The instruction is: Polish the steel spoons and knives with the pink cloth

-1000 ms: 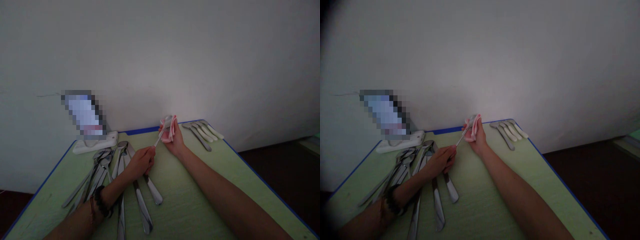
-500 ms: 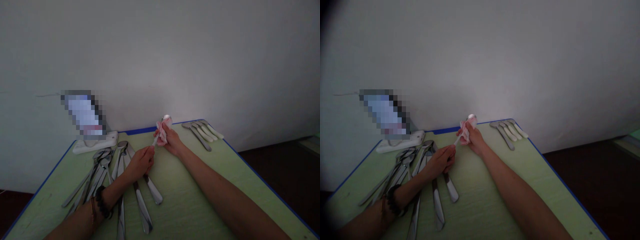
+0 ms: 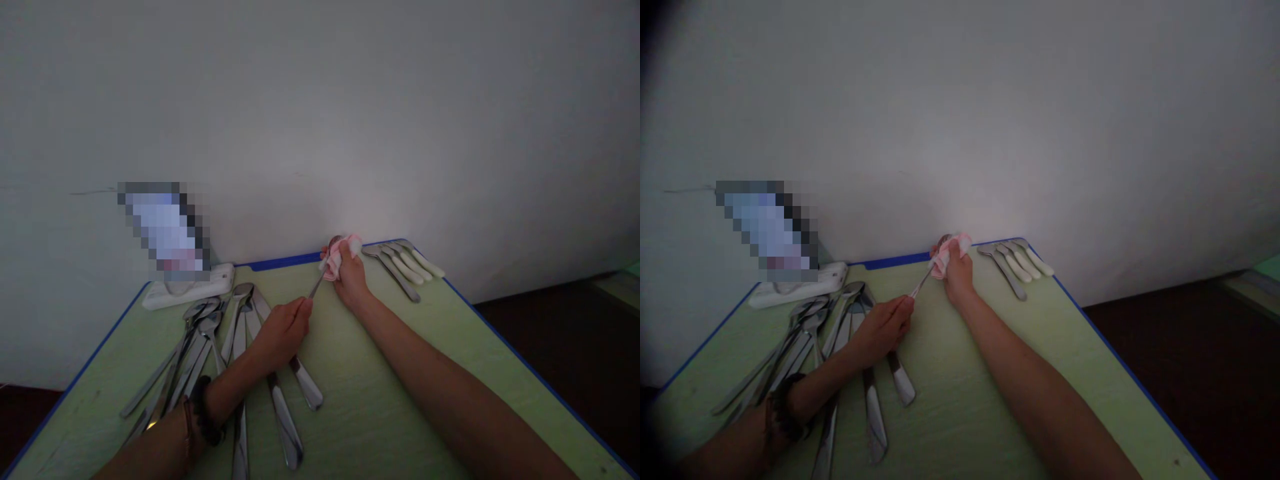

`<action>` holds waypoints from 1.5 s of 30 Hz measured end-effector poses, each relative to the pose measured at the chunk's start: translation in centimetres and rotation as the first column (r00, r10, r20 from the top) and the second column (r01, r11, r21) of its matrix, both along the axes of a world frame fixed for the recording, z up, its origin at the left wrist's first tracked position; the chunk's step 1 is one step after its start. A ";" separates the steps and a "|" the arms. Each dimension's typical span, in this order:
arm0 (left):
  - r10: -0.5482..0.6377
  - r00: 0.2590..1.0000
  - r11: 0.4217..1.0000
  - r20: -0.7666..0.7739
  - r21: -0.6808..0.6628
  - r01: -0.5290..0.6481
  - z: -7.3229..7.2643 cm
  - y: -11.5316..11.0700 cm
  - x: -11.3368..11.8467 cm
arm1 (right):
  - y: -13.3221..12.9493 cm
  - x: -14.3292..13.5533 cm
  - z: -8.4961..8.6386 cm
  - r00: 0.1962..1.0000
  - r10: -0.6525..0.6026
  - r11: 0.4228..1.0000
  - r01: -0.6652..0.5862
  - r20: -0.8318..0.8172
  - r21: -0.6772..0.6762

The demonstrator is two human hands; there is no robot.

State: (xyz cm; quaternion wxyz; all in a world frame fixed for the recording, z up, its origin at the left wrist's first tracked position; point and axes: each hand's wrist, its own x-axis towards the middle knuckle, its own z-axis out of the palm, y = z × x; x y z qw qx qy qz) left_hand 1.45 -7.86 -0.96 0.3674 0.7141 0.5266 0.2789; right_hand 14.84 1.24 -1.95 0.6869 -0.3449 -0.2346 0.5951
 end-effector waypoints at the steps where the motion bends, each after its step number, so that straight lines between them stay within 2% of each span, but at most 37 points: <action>1: -0.006 1.000 1.000 -0.009 0.011 0.006 -0.1 0.0 0.0 | 0.0 0.1 0.0 1.000 -0.012 1.000 0.011 0.009 0.003; 10: 0.033 0.997 0.999 0.069 -0.032 -0.031 0.1 0.1 0.0 | -1.0 -0.3 0.8 0.975 0.135 0.990 -0.125 0.177 -0.070; 17: 0.079 0.980 0.991 0.184 -0.122 -0.057 0.5 0.4 -0.1 | -2.3 -1.7 0.5 0.929 0.266 0.964 -0.253 0.258 -0.085; 20: 0.080 0.974 0.990 0.210 -0.128 -0.054 0.5 0.4 -0.3 | -2.3 -1.7 0.5 0.944 0.232 0.973 -0.220 0.233 -0.076; 24: 0.049 0.987 0.995 0.156 -0.095 -0.035 0.5 0.3 -0.4 | -2.0 -1.5 0.8 0.969 0.189 0.982 -0.181 0.161 -0.061; 31: -0.057 0.993 0.997 -0.107 0.053 0.063 0.8 0.1 -0.8 | -0.6 -0.1 0.3 0.966 -0.063 0.998 0.064 0.250 0.003; 33: -0.081 0.978 0.993 -0.190 0.067 0.095 1.1 -0.1 -0.8 | -0.3 0.4 0.2 0.960 -0.092 0.996 0.086 0.265 0.034; 37: -0.095 0.963 0.993 -0.252 0.051 0.111 1.2 -0.2 -0.6 | -0.2 0.9 0.4 0.945 -0.063 0.998 0.058 0.322 0.026; 45: -0.067 0.988 0.998 -0.142 -0.014 0.066 1.0 0.2 -0.6 | -1.3 0.2 1.4 0.933 0.083 0.995 -0.055 0.350 -0.089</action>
